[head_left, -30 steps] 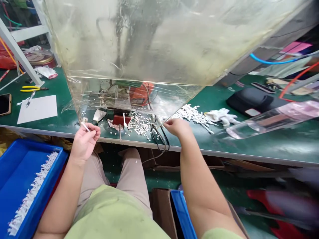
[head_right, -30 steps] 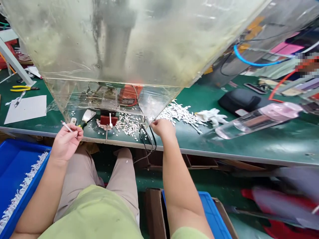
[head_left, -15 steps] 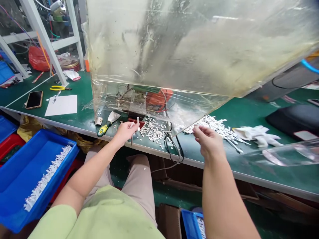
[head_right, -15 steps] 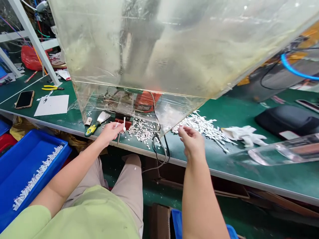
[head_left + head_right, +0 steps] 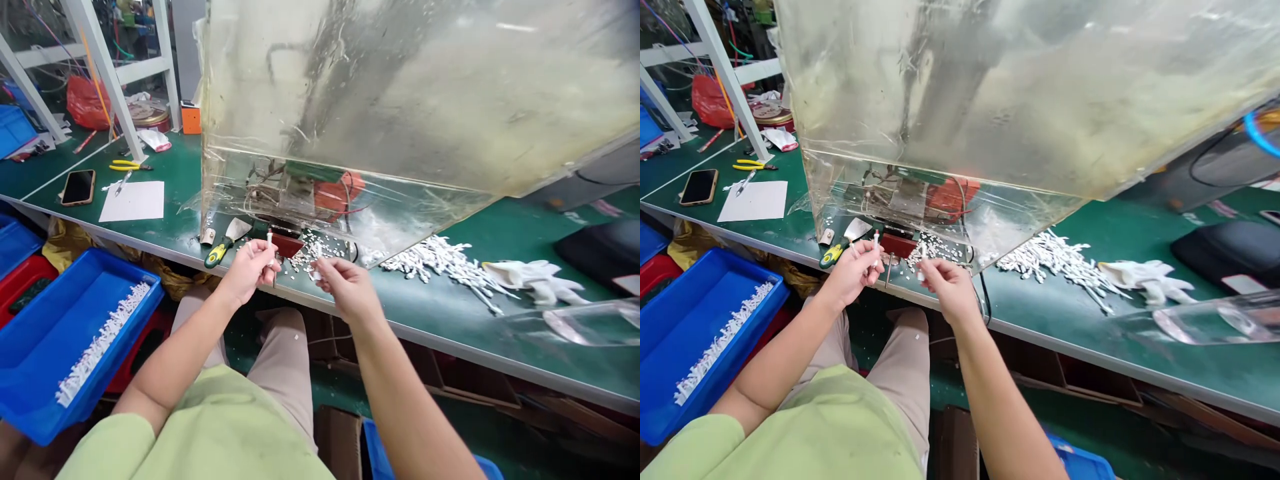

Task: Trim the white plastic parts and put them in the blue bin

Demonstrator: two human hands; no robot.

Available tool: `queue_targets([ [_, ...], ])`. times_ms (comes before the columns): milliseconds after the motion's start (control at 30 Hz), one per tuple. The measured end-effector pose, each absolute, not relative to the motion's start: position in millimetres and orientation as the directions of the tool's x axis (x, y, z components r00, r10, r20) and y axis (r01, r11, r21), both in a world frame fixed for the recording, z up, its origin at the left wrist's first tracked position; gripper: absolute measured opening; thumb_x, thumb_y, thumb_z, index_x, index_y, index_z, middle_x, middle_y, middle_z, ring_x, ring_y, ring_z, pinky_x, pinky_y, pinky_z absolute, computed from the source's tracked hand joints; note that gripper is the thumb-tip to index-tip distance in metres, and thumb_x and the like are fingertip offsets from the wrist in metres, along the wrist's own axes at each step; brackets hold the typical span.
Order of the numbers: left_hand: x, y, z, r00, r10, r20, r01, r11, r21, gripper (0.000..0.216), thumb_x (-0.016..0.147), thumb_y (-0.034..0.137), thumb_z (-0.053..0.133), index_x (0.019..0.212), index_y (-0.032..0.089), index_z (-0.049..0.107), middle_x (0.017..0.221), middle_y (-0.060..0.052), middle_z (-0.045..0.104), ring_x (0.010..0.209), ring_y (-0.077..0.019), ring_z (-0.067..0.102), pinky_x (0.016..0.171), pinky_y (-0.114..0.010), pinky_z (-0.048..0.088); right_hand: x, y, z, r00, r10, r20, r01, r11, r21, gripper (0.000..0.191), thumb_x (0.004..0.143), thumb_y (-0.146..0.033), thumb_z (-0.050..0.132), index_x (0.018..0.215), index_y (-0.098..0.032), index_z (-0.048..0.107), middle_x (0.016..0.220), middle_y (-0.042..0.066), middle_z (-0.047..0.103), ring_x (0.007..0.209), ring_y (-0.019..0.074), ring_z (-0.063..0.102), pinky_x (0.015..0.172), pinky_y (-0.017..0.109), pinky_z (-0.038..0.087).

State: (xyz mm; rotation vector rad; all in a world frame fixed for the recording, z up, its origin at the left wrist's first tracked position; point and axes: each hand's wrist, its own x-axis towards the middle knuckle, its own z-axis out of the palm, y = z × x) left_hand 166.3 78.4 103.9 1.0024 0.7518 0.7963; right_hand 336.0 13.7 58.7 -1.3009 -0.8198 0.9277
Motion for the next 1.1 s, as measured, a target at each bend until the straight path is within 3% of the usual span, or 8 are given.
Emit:
queue_targets([
  [167, 150, 79, 102, 0.465, 0.853, -0.238, -0.319, 0.412, 0.854, 0.024, 0.072, 0.020, 0.063, 0.089, 0.018, 0.046, 0.067, -0.001, 0.064, 0.055, -0.0101, 0.061, 0.051, -0.019, 0.043, 302, 57, 54, 0.406, 0.907, -0.108, -0.292, 0.017, -0.956, 0.042, 0.054, -0.055, 0.078, 0.063, -0.017, 0.063, 0.059, -0.002, 0.056, 0.045, 0.0043, 0.042, 0.036, 0.016, 0.029],
  [300, 142, 79, 101, 0.448, 0.859, -0.249, -0.354, 0.425, 0.833, 0.025, 0.071, 0.021, 0.065, 0.087, 0.017, 0.047, 0.068, 0.000, 0.064, 0.056, -0.0086, 0.060, 0.054, -0.019, 0.045, 294, 76, 51, 0.368, 0.890, -0.268, -0.485, -0.062, -0.872, 0.037, 0.051, -0.044, 0.082, 0.068, -0.016, 0.064, 0.057, -0.004, 0.054, 0.041, 0.0023, 0.038, 0.031, 0.013, 0.024],
  [433, 138, 79, 100, 0.456, 0.855, -0.245, -0.376, 0.435, 0.818, 0.028, 0.070, 0.024, 0.068, 0.087, 0.017, 0.048, 0.068, 0.001, 0.063, 0.057, -0.0081, 0.059, 0.053, -0.018, 0.044, 294, 80, 52, 0.319, 0.859, -0.401, -0.621, -0.131, -0.773, 0.025, 0.060, -0.030, 0.079, 0.067, -0.015, 0.062, 0.052, -0.006, 0.049, 0.037, 0.0006, 0.035, 0.029, 0.010, 0.021],
  [733, 136, 79, 101, 0.490, 0.845, -0.213, -0.401, 0.435, 0.806, 0.033, 0.067, 0.026, 0.071, 0.089, 0.017, 0.048, 0.068, 0.001, 0.063, 0.057, -0.0085, 0.059, 0.054, -0.019, 0.044, 293, 86, 65, 0.274, 0.813, -0.514, -0.698, -0.200, -0.688, 0.016, 0.078, -0.020, 0.065, 0.066, -0.013, 0.058, 0.048, -0.006, 0.046, 0.034, -0.0008, 0.034, 0.026, 0.006, 0.020],
  [1000, 136, 77, 99, 0.485, 0.849, -0.208, -0.400, 0.427, 0.811, 0.034, 0.067, 0.027, 0.073, 0.089, 0.018, 0.049, 0.070, 0.001, 0.063, 0.059, -0.0089, 0.059, 0.055, -0.020, 0.044, 293, 89, 64, 0.270, 0.816, -0.510, -0.703, -0.195, -0.684, 0.016, 0.075, -0.021, 0.069, 0.067, -0.014, 0.057, 0.049, -0.006, 0.046, 0.035, -0.0005, 0.034, 0.027, 0.007, 0.021],
  [1100, 137, 76, 102, 0.496, 0.842, -0.213, -0.403, 0.440, 0.802, 0.032, 0.068, 0.025, 0.074, 0.089, 0.018, 0.050, 0.071, 0.000, 0.062, 0.062, -0.0089, 0.058, 0.056, -0.020, 0.043, 292, 84, 68, 0.274, 0.830, -0.486, -0.633, -0.225, -0.741, 0.018, 0.078, -0.027, 0.067, 0.068, -0.014, 0.060, 0.051, -0.005, 0.047, 0.036, 0.0006, 0.034, 0.029, 0.009, 0.021],
])
